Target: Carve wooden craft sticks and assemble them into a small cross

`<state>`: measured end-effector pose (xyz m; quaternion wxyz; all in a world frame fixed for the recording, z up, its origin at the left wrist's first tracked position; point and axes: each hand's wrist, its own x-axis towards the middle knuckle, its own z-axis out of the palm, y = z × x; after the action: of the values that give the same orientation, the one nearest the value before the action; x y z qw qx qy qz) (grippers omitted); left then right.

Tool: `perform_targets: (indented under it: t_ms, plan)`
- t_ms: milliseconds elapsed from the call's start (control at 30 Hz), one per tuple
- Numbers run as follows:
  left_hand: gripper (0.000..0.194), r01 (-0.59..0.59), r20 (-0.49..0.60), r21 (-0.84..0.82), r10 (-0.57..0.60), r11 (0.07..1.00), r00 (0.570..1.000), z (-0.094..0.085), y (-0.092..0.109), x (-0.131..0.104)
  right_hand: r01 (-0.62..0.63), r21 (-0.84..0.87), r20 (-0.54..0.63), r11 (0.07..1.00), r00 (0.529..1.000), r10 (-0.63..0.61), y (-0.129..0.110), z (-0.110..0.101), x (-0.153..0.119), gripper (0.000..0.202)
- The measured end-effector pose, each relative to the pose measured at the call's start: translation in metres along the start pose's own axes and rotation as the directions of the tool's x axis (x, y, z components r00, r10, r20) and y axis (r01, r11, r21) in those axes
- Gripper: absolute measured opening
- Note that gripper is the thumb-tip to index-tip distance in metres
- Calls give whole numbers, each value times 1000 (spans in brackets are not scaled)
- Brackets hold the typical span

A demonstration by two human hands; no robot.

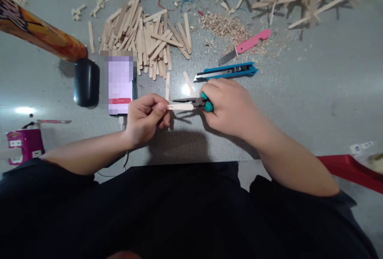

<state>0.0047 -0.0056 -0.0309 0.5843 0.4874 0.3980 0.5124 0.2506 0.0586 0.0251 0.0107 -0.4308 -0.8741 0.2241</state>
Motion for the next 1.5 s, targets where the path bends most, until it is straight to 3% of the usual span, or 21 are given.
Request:
perform_targets:
  t_ms: [367, 533, 833, 1267, 1500]
  plan:
    - [30, -28, -94, 124, 39, 992, 995, 3, 9, 0, 76, 68, 163, 995, 983, -86, -1, 1, -1, 16]
    - [28, -98, -161, 148, 122, 984, 979, 6, 10, -1, 43, 69, 170, 997, 984, -54, -2, 2, -2, 20]
    - [20, -74, -162, 206, 108, 976, 981, 4, 4, -12, -6, 17, 203, 1000, 979, 3, -11, 5, -2, 13]
    - [25, 37, -162, 63, -26, 997, 986, 3, 9, -3, -81, -128, 222, 988, 969, 108, -11, 8, 0, 24]
    - [44, 193, 12, -118, -193, 974, 981, -3, 8, 8, -102, -102, 207, 990, 971, 121, -9, 2, -1, 27]
